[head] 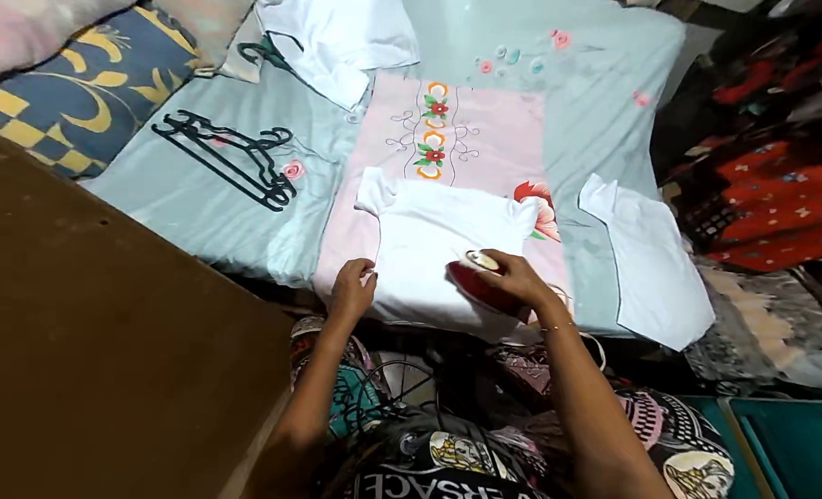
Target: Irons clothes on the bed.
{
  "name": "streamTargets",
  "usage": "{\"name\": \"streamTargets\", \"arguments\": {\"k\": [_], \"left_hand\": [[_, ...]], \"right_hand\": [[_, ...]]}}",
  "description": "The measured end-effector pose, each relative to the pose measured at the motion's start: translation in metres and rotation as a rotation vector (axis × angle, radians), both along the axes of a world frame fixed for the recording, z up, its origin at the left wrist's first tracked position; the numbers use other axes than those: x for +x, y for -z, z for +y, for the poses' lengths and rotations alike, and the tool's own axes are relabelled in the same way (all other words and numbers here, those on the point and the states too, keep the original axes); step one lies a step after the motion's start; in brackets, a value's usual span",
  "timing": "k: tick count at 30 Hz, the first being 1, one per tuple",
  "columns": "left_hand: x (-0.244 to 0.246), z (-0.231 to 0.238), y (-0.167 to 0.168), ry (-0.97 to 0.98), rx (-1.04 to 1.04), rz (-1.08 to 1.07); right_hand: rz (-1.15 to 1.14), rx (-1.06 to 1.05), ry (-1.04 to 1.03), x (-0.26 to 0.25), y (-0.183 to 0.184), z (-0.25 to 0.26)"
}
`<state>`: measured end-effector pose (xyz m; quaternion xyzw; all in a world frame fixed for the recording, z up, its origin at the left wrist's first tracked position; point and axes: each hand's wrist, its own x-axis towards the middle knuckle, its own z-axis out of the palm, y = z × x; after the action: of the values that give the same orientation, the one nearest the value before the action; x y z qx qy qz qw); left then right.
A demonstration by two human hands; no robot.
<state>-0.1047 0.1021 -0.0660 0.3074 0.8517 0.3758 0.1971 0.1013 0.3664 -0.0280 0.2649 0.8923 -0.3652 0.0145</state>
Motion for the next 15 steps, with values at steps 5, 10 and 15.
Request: {"name": "streamTargets", "arguments": {"k": [5, 10, 15], "left_hand": [[0.004, 0.023, 0.005, -0.006, -0.103, 0.014], [0.003, 0.023, 0.010, -0.022, -0.108, 0.022], [0.005, 0.025, 0.013, -0.072, -0.090, 0.033]], "right_hand": [[0.100, 0.050, 0.621, 0.021, 0.016, 0.015], [0.118, -0.058, 0.537, 0.020, 0.018, 0.029], [0.070, -0.249, 0.199, 0.017, 0.008, 0.028]]}}
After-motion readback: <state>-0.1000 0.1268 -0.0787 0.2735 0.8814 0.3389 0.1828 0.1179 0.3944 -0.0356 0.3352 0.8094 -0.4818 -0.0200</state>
